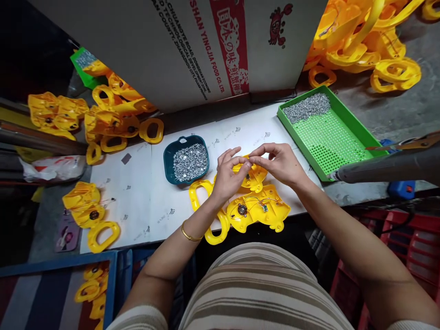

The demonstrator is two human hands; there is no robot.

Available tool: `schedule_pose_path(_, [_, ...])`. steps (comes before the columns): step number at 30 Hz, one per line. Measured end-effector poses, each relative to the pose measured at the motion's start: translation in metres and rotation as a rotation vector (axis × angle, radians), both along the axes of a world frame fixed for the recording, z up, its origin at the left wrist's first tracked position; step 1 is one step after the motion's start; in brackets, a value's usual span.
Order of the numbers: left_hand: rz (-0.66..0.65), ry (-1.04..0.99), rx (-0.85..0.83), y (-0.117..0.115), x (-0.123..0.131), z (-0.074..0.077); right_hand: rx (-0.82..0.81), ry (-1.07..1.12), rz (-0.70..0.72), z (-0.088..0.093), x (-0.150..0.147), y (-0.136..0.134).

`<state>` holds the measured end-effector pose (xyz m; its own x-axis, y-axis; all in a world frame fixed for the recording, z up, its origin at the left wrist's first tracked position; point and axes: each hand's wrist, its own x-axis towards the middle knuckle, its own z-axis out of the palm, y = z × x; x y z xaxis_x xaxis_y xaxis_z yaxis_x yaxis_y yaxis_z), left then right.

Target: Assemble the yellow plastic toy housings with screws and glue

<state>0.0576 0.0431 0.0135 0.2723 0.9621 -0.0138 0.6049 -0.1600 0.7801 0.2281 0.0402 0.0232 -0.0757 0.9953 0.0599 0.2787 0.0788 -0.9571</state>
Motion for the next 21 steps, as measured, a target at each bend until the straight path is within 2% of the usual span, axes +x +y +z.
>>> schedule_pose_path(3, [-0.038, 0.049, 0.007, 0.001, -0.001, 0.003, 0.003, -0.064, -0.027, 0.001, 0.008, -0.005])
schedule_pose_path(6, [-0.125, 0.156, 0.03, -0.002, -0.001, 0.009, -0.128, -0.106, -0.068, -0.004, 0.021, -0.015])
schedule_pose_path(9, [-0.205, 0.243, -0.013, -0.003, 0.003, 0.013, -0.29, -0.083, 0.004, -0.013, 0.028, -0.025])
schedule_pose_path(11, [-0.215, 0.279, -0.025, -0.003, 0.006, 0.013, -0.333, -0.055, 0.05, -0.018, 0.028, -0.03])
schedule_pose_path(21, [-0.24, 0.325, -0.048, -0.001, 0.009, 0.01, -0.279, -0.072, 0.158, -0.025, 0.026, -0.03])
